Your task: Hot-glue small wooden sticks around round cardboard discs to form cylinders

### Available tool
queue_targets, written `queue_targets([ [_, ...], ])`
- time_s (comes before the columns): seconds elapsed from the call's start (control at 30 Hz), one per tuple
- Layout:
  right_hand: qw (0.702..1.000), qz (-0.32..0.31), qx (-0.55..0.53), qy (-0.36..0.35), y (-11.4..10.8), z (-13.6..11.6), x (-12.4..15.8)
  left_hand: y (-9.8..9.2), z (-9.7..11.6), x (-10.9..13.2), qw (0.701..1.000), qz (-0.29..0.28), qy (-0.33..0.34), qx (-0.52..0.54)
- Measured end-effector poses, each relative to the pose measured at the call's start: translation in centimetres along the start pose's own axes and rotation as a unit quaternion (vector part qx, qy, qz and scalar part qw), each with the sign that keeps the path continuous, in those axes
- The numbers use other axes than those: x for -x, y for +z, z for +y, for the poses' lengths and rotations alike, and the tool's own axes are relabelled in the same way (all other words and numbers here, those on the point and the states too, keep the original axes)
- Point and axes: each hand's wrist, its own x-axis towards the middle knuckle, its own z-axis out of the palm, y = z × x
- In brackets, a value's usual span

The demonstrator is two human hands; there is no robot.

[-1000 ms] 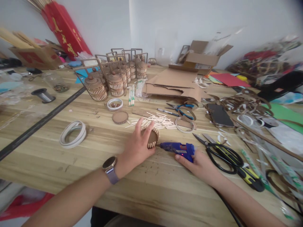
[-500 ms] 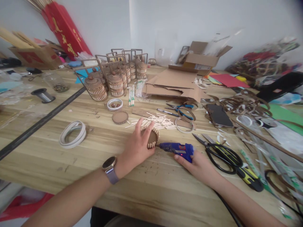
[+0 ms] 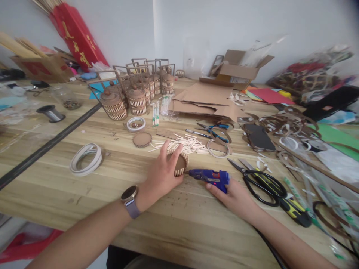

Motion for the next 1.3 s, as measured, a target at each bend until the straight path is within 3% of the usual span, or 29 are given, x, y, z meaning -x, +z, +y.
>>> queue_targets([
  [0.2, 0.996, 0.027, -0.08, 0.021, -0.8, 0.3, -0.1, -0.1, -0.1, -0.1, 1.0, -0.002, 0.005, 0.005],
  [0.27, 0.991, -0.032, -0.115, 0.056, -1.8, 0.3, 0.0, -0.1, -0.1, 0.0, 1.0, -0.003, 0.003, 0.0],
  [0.33, 0.976, -0.131, -0.149, 0.093, -2.7, 0.1, 0.2, -0.1, -0.2, 0.0, 1.0, -0.005, -0.001, -0.005],
  [0.47, 0.916, -0.311, -0.228, 0.107, -3.6, -0.6, 0.2, -0.1, -0.1, 0.0, 1.0, -0.003, 0.004, -0.005],
  [0.63, 0.872, -0.363, -0.306, 0.122, -3.9, -1.1, 0.3, -0.1, -0.1, -0.1, 1.0, -0.001, 0.003, -0.001],
  [0.77, 0.82, -0.409, -0.382, 0.123, -4.2, -0.4, 0.8, -0.1, -0.2, 0.0, 1.0, 0.002, 0.011, 0.005],
  [0.83, 0.824, -0.398, -0.382, 0.13, -4.2, -0.1, 1.0, -0.1, -0.2, 0.0, 1.0, -0.001, 0.011, 0.007],
  [0.97, 0.86, -0.363, -0.326, 0.152, -4.2, -0.4, 1.6, -0.1, -0.2, 0.0, 1.0, 0.0, 0.013, 0.006],
  [1.3, 0.867, -0.362, -0.303, 0.161, -4.0, -0.6, 2.9, -0.1, -0.2, 0.0, 1.0, 0.0, 0.001, 0.002],
])
